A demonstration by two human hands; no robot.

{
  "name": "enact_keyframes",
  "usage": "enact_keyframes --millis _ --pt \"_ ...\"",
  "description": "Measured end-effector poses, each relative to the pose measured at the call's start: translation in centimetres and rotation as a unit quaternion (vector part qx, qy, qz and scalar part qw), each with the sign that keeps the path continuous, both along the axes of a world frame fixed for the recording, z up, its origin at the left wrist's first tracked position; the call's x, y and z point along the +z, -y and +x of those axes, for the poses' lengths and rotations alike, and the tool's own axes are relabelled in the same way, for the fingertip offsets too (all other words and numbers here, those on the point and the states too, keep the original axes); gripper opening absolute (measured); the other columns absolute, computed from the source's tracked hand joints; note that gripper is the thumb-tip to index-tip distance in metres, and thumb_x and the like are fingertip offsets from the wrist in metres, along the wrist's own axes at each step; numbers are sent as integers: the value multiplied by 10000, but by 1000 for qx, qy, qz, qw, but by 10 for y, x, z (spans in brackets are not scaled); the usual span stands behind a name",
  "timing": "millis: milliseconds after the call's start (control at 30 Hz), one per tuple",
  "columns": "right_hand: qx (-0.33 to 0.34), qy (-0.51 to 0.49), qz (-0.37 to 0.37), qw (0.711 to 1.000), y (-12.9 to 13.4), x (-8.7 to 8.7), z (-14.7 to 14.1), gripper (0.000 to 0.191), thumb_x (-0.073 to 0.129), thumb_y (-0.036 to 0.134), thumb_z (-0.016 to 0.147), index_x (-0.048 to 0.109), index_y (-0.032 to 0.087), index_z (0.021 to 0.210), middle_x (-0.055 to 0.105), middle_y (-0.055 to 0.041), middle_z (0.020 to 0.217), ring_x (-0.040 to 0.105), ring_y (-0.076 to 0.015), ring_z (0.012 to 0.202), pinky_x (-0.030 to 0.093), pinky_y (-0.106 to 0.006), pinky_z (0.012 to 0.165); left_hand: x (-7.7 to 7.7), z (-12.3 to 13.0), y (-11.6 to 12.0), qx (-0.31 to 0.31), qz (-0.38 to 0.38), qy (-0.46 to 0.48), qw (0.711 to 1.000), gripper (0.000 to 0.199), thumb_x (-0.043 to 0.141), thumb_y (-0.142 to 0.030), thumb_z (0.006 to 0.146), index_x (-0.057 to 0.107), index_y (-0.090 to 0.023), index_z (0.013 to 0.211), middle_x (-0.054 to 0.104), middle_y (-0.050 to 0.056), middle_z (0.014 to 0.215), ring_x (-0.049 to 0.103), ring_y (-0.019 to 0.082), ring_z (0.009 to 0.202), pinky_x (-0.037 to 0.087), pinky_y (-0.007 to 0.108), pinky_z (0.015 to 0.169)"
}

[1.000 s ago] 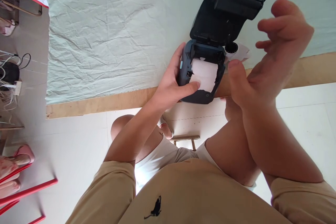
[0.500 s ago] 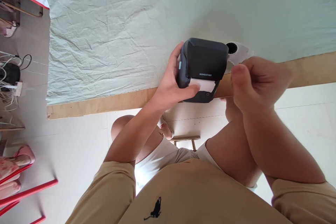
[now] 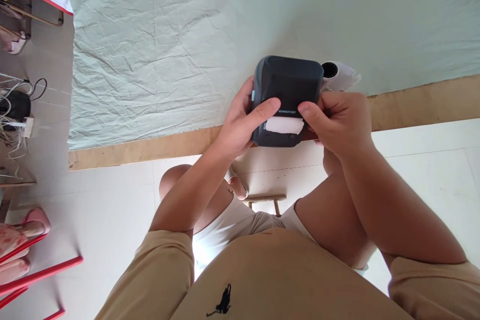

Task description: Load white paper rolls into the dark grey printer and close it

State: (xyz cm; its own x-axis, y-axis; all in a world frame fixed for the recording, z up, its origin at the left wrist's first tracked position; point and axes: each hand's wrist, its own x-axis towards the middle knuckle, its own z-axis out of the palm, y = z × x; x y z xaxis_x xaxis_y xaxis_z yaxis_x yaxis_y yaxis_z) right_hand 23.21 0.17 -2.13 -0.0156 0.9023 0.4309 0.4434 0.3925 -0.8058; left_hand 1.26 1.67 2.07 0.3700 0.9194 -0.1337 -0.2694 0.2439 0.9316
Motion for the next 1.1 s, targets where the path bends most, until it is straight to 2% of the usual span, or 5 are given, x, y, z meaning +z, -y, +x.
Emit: enact_keyframes --millis 233,367,600,767,1100 --pt "13 8 17 1000 2 2 2 711 538 708 1216 463 248 679 433 54 534 425 -102 425 352 -302 430 -12 5 -8 32 -7 17 999 562 545 -810 1135 757 -298 1230 859 56 1302 714 336 1629 738 473 1192" --pt "26 -12 14 999 5 3 0 653 574 700 1198 480 256 729 486 61 560 409 -100 436 272 -292 410 -20 7 -9 58 -32 17 998 560 486 -795 1154 728 -291 1131 874 50 1204 775 328 1548 775 449 1100" --pt "43 -47 36 997 8 -20 1 370 795 576 1059 609 339 1275 606 89 770 464 -133 531 551 -364 588 -14 8 -5 87 -57 -8 995 621 489 -833 1144 639 -280 905 740 45 831 899 295 1073 748 386 728" --pt "26 -46 37 998 10 -7 0 475 890 621 968 534 327 1080 568 102 687 464 -123 477 444 -321 458 -11 9 -5 106 -57 -14 993 619 499 -797 1164 637 -277 858 529 -9 667 724 185 652 586 317 525" --pt "-124 -155 219 955 -7 45 -33 520 832 610 1076 454 309 885 544 54 697 759 -191 616 390 -290 411 -15 7 -7 20 -51 26 998 615 543 -833 1135 797 -274 1166 844 49 1001 905 289 1129 734 354 754"
